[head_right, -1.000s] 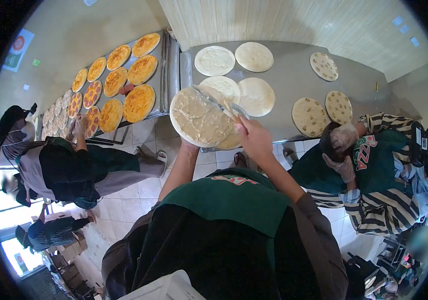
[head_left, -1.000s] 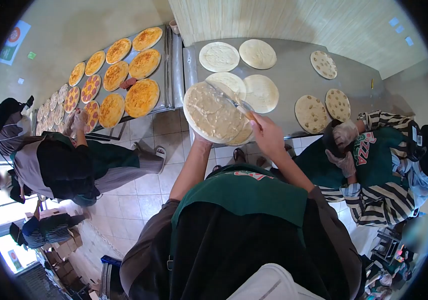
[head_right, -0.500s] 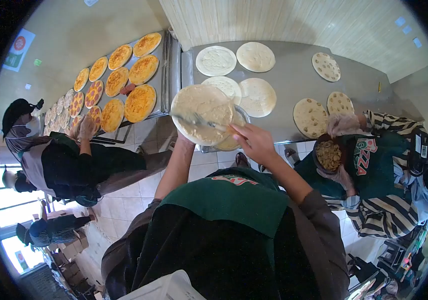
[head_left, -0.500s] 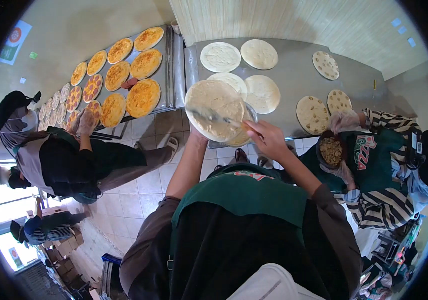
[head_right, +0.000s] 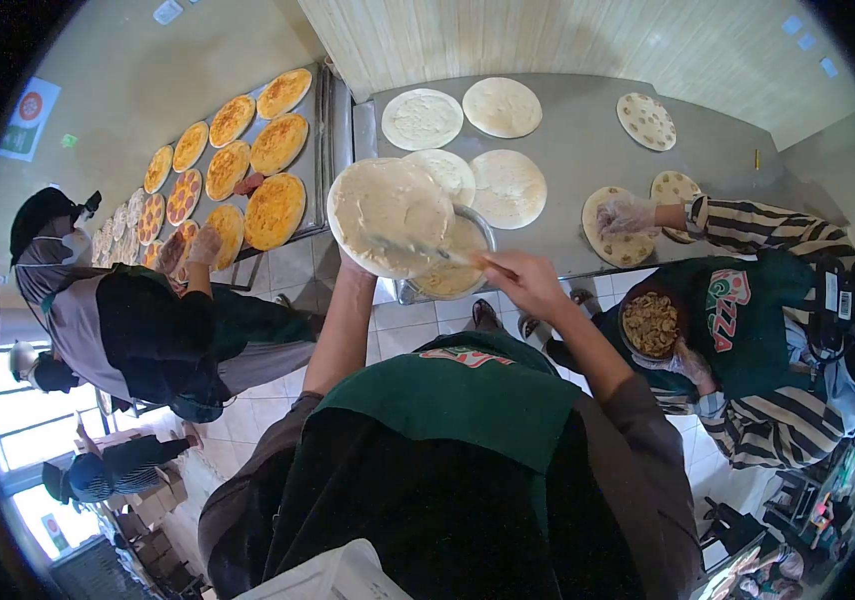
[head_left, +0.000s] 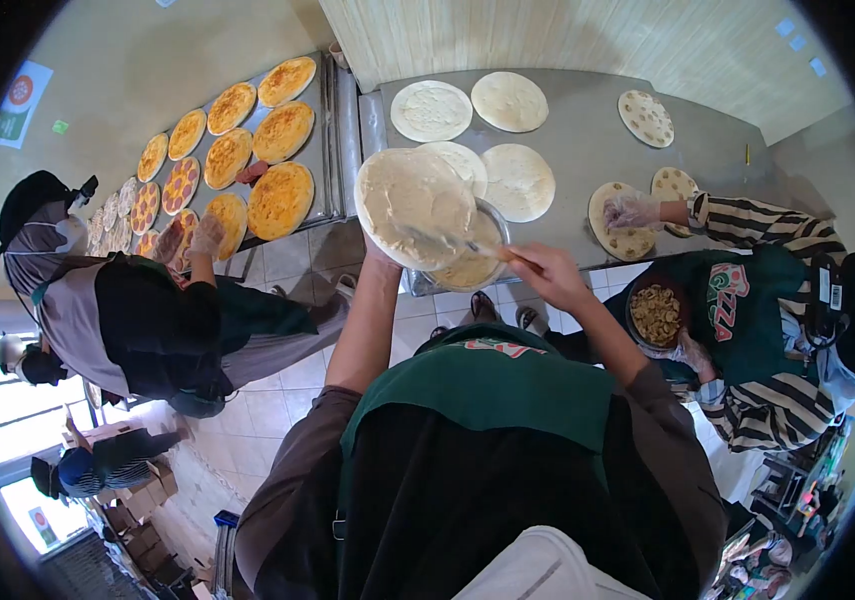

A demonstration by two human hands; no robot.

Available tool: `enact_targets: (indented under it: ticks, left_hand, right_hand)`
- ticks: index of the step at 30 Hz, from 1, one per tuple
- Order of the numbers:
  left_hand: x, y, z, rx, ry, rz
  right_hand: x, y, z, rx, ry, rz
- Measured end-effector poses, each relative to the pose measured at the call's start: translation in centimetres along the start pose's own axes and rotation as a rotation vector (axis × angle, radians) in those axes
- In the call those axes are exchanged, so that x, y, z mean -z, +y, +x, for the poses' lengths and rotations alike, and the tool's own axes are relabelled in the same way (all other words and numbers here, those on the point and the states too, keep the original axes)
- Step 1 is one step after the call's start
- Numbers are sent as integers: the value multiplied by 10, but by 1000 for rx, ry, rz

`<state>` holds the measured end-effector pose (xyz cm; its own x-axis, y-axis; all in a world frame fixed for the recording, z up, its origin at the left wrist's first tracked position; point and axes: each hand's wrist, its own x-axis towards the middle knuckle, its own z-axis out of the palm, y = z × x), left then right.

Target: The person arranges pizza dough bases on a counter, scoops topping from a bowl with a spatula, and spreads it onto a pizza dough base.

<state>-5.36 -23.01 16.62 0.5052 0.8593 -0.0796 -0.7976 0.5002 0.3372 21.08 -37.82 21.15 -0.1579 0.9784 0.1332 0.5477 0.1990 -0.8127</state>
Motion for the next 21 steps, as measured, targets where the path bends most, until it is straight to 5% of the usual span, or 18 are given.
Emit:
enact_targets:
  ticks: [8, 21]
  left_hand:
    - [-11, -2, 5, -195, 128, 35]
    - [-1, 7, 8, -243, -35, -24]
  right_hand:
    - [13, -46, -11, -90, 45, -162]
    - [2, -9, -45, -112, 330, -286]
